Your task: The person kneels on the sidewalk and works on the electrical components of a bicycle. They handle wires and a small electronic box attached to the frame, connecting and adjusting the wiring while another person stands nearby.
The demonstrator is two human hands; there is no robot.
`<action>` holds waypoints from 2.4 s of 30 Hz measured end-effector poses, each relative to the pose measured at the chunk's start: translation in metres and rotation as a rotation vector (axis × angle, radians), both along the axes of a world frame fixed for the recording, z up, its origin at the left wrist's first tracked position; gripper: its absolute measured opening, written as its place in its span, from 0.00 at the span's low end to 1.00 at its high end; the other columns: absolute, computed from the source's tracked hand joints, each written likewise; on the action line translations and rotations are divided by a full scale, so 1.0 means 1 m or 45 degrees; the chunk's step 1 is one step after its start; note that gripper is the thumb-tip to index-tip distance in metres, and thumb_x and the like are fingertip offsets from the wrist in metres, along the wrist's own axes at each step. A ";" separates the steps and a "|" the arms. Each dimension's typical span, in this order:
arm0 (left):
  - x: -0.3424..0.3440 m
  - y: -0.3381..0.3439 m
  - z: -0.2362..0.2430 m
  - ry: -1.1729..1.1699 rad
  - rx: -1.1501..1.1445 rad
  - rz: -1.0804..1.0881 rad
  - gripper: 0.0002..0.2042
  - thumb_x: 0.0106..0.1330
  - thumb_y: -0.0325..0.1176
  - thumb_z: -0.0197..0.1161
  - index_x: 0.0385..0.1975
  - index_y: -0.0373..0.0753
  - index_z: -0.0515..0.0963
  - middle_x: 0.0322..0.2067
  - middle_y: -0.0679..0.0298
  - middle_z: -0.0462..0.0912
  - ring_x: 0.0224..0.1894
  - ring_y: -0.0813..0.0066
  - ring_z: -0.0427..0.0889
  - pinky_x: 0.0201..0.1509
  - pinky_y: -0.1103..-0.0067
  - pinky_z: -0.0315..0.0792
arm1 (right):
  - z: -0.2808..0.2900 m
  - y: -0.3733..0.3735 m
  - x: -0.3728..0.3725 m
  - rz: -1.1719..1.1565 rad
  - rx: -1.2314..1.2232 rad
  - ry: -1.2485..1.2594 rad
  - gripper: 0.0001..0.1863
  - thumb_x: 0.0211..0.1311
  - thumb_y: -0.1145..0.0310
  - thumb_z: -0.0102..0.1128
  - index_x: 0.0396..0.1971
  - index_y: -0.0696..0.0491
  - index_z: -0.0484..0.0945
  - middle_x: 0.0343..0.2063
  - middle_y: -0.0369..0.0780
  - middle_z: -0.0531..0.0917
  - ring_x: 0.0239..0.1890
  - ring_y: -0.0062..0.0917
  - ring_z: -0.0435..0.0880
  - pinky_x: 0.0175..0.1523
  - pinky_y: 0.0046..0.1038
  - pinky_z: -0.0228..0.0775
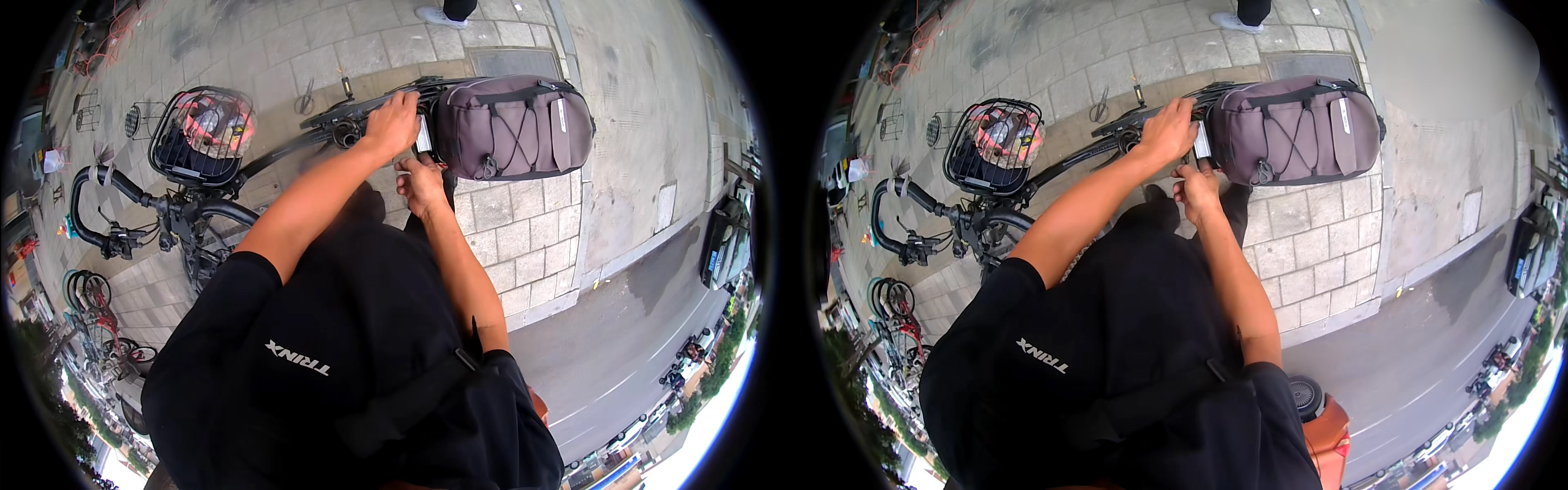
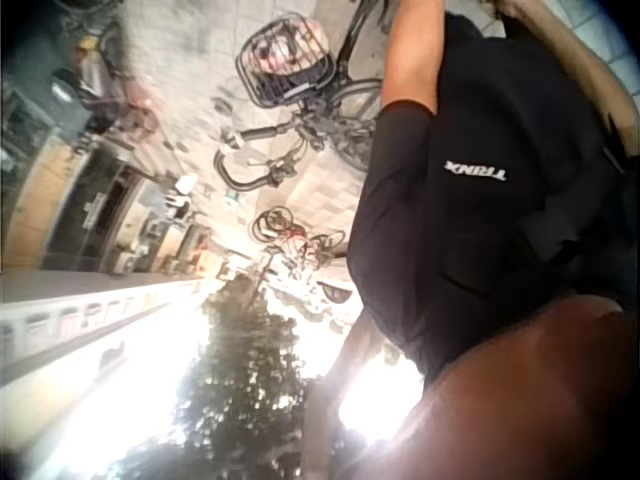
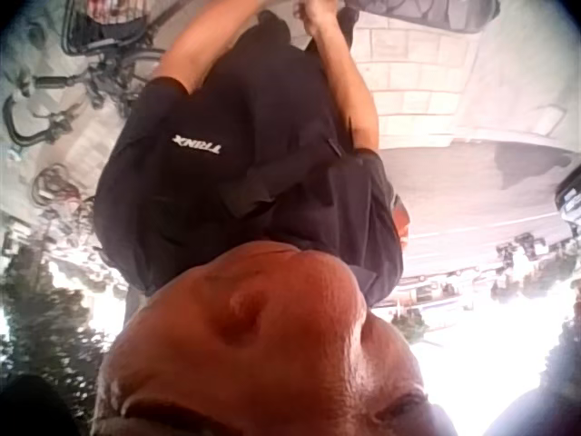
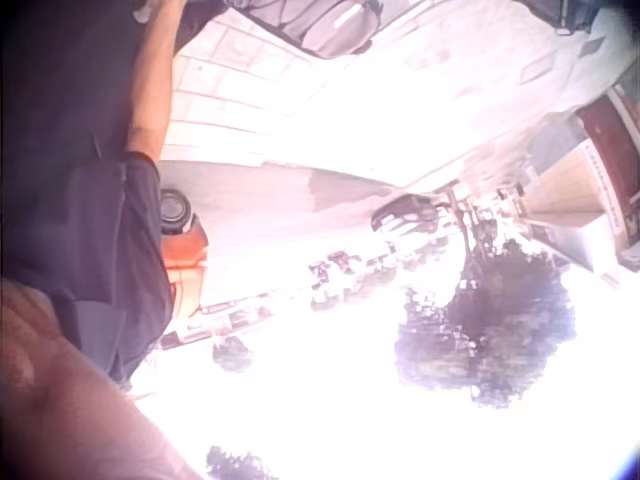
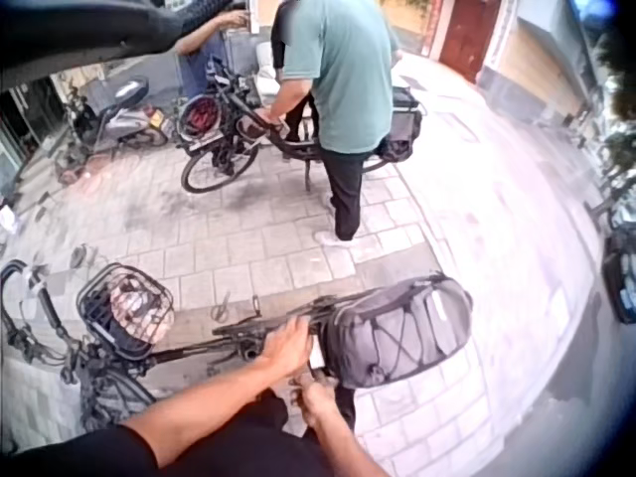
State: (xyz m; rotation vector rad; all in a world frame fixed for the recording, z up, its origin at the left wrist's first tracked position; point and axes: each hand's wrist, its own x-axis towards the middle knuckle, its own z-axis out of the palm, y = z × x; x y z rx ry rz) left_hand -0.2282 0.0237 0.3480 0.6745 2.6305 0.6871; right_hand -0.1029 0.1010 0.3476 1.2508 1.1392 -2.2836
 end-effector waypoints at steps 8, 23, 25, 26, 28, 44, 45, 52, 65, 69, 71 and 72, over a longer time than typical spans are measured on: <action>-0.012 -0.023 0.021 0.045 0.058 -0.462 0.25 0.56 0.43 0.77 0.53 0.40 0.85 0.64 0.59 0.73 0.68 0.55 0.69 0.71 0.63 0.69 | 0.013 -0.021 0.004 -0.008 0.147 0.173 0.46 0.66 0.76 0.57 0.81 0.57 0.46 0.34 0.39 0.81 0.21 0.20 0.76 0.23 0.25 0.68; -0.001 -0.001 0.036 0.519 -0.372 -0.768 0.28 0.56 0.54 0.70 0.46 0.34 0.88 0.62 0.53 0.76 0.68 0.56 0.68 0.63 0.60 0.68 | -0.018 0.003 0.011 -0.389 -0.101 0.066 0.14 0.71 0.73 0.54 0.54 0.56 0.75 0.35 0.40 0.82 0.19 0.22 0.77 0.21 0.26 0.68; 0.000 -0.004 0.034 0.523 -0.300 -0.748 0.27 0.57 0.53 0.70 0.45 0.35 0.88 0.62 0.54 0.76 0.68 0.56 0.68 0.64 0.60 0.67 | -0.024 0.006 0.008 -0.411 -0.237 0.130 0.07 0.72 0.70 0.52 0.44 0.53 0.77 0.31 0.39 0.81 0.18 0.23 0.77 0.21 0.26 0.68; 0.000 -0.008 0.031 0.512 -0.246 -0.729 0.25 0.58 0.52 0.70 0.45 0.36 0.88 0.62 0.55 0.76 0.67 0.55 0.68 0.66 0.60 0.66 | -0.027 0.007 0.008 -0.450 -0.277 0.129 0.07 0.72 0.70 0.52 0.44 0.53 0.77 0.30 0.38 0.80 0.18 0.23 0.77 0.21 0.26 0.67; -0.003 -0.016 0.023 0.414 -0.075 -0.660 0.22 0.59 0.49 0.70 0.45 0.37 0.89 0.62 0.57 0.76 0.67 0.55 0.68 0.68 0.61 0.65 | -0.027 0.006 0.010 -0.524 -0.360 0.124 0.08 0.72 0.69 0.51 0.44 0.53 0.78 0.27 0.37 0.79 0.19 0.23 0.77 0.21 0.26 0.67; 0.016 -0.035 -0.027 -0.210 0.630 0.082 0.17 0.68 0.35 0.69 0.54 0.37 0.83 0.65 0.50 0.74 0.56 0.59 0.83 0.57 0.69 0.81 | 0.001 -0.024 -0.019 -0.725 0.309 -0.098 0.19 0.61 0.56 0.77 0.33 0.57 0.80 0.18 0.35 0.76 0.14 0.22 0.73 0.19 0.28 0.68; 0.018 -0.036 -0.027 -0.332 0.534 0.178 0.20 0.72 0.35 0.68 0.61 0.36 0.78 0.61 0.51 0.77 0.51 0.65 0.86 0.50 0.71 0.83 | 0.006 -0.025 -0.018 -0.746 0.344 -0.115 0.20 0.60 0.56 0.77 0.32 0.58 0.80 0.18 0.36 0.75 0.14 0.22 0.73 0.19 0.29 0.68; 0.037 -0.031 -0.013 -1.254 0.763 0.621 0.23 0.76 0.42 0.65 0.65 0.39 0.71 0.52 0.57 0.81 0.52 0.60 0.86 0.51 0.62 0.83 | 0.015 -0.028 0.004 -0.659 0.530 -0.212 0.26 0.60 0.51 0.76 0.30 0.62 0.80 0.19 0.37 0.76 0.14 0.21 0.72 0.19 0.27 0.65; 0.039 -0.009 0.010 -1.454 0.386 0.464 0.26 0.70 0.52 0.72 0.53 0.33 0.81 0.46 0.52 0.89 0.47 0.54 0.91 0.55 0.50 0.81 | -0.003 -0.011 0.033 -0.420 0.554 -0.151 0.28 0.63 0.50 0.73 0.38 0.64 0.79 0.18 0.34 0.74 0.15 0.18 0.70 0.20 0.24 0.62; 0.055 -0.001 0.009 -1.380 0.390 0.575 0.21 0.69 0.47 0.70 0.49 0.34 0.84 0.41 0.54 0.90 0.41 0.57 0.91 0.49 0.54 0.83 | -0.004 -0.002 0.041 -0.290 0.525 -0.071 0.24 0.66 0.51 0.71 0.34 0.60 0.77 0.18 0.34 0.75 0.14 0.17 0.70 0.19 0.25 0.62; 0.060 0.003 0.008 -1.377 0.436 0.598 0.19 0.69 0.46 0.69 0.47 0.34 0.85 0.40 0.56 0.89 0.41 0.59 0.91 0.46 0.56 0.82 | -0.014 0.001 0.044 -0.324 0.514 -0.079 0.25 0.66 0.51 0.71 0.35 0.63 0.80 0.19 0.34 0.76 0.14 0.17 0.70 0.19 0.24 0.62; 0.062 0.003 0.004 -1.353 0.453 0.614 0.19 0.69 0.45 0.69 0.46 0.34 0.85 0.40 0.56 0.89 0.40 0.59 0.91 0.45 0.57 0.82 | -0.020 0.002 0.045 -0.340 0.508 -0.082 0.25 0.67 0.52 0.71 0.36 0.65 0.82 0.19 0.34 0.77 0.14 0.17 0.71 0.19 0.24 0.62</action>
